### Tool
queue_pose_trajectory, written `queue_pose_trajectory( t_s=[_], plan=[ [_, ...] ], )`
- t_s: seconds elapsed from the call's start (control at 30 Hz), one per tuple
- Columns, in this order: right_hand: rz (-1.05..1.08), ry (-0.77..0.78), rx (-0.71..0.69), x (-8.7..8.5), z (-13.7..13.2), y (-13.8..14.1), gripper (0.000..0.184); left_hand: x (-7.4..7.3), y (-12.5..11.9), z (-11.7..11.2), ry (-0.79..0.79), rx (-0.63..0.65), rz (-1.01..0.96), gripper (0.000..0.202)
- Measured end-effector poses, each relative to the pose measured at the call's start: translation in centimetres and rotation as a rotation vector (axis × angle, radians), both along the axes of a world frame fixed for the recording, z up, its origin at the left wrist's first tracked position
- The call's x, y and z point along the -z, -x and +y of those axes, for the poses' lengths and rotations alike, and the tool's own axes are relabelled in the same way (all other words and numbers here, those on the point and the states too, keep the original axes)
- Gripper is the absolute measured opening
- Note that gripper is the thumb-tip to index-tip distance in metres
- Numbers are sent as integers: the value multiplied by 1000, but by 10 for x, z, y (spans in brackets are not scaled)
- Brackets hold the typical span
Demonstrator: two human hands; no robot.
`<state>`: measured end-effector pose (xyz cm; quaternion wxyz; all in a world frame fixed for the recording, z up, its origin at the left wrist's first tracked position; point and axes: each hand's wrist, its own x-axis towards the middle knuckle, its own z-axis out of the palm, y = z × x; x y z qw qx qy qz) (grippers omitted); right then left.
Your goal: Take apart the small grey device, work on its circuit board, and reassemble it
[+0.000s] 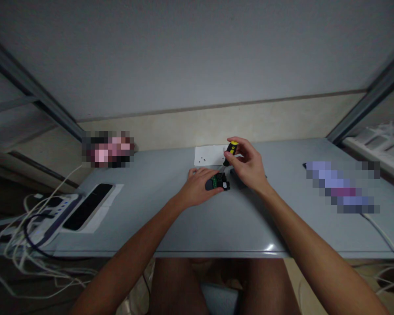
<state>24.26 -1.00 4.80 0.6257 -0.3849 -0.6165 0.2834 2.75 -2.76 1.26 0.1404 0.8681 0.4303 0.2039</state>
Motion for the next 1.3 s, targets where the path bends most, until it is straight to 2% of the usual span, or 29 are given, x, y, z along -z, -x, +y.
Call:
queue_pose_trajectory(
  t_s=[0.23,0.5,0.87,1.1,1.3],
  plan=[
    [1,20,-18,1,2,-3,40,2,0,1,-19,5,-9,55],
    [24,43,-134,-1,5,-7,38,1,0,0,-25,-5,-23,56],
    [11,4,-70,0,2,-1,39,1,1,1,-21,7,-11,56],
    [33,34,-169,-2,1,-3,38,0,0,1,-28,3,-25,53],
    [39,41,-164,-3,1,-3,38,-2,0,0,-24,14,-22,53]
  ],
)
